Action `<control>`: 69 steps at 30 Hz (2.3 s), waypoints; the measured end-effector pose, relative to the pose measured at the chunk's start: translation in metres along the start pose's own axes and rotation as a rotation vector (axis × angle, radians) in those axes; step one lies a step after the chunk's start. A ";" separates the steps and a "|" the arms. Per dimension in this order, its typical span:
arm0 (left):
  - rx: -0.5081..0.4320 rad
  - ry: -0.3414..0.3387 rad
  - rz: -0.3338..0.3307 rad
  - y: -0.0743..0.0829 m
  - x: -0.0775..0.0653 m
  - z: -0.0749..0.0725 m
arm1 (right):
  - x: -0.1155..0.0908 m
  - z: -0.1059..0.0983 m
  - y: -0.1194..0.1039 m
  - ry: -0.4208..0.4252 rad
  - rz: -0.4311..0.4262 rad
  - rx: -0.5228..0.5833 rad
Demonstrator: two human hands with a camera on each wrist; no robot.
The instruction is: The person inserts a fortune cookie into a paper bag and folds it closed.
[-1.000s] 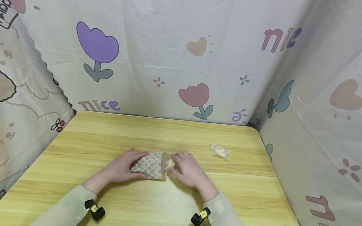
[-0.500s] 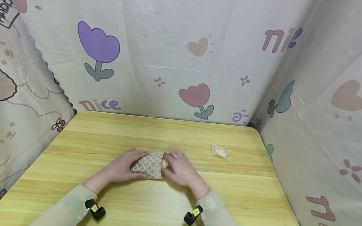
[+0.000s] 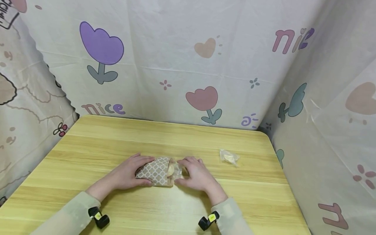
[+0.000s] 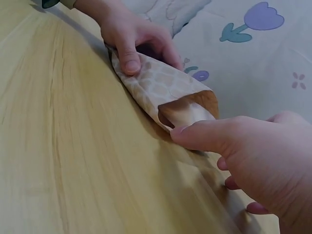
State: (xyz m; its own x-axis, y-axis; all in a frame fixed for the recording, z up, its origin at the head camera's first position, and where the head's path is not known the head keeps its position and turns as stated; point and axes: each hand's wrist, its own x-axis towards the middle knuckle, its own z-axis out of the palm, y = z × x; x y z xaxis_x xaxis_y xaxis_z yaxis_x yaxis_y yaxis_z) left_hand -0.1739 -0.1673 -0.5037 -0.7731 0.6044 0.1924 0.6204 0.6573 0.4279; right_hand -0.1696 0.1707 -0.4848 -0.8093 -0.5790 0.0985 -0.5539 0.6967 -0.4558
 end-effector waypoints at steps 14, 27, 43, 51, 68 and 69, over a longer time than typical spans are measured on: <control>-0.008 0.003 0.003 -0.001 -0.001 0.000 | 0.011 0.004 -0.014 -0.029 -0.067 0.049; -0.006 -0.002 -0.001 -0.001 -0.001 0.000 | 0.009 -0.003 0.002 -0.077 -0.028 0.391; -0.002 0.004 -0.003 -0.002 0.000 0.002 | 0.025 0.018 -0.016 0.038 0.199 0.780; -0.013 0.007 -0.018 -0.002 -0.001 0.003 | 0.026 0.020 -0.027 0.036 0.240 0.843; -0.006 0.014 -0.012 -0.001 0.001 0.003 | 0.024 0.019 -0.036 0.058 0.323 0.891; -0.008 0.015 -0.013 -0.001 0.000 0.003 | 0.024 0.018 -0.035 0.049 0.311 0.882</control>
State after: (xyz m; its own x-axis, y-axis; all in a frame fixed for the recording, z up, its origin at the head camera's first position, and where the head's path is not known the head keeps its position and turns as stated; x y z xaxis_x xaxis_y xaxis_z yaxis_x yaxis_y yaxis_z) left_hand -0.1746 -0.1665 -0.5065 -0.7829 0.5892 0.1996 0.6093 0.6612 0.4377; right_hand -0.1655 0.1247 -0.4826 -0.9148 -0.3880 -0.1125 0.0210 0.2325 -0.9724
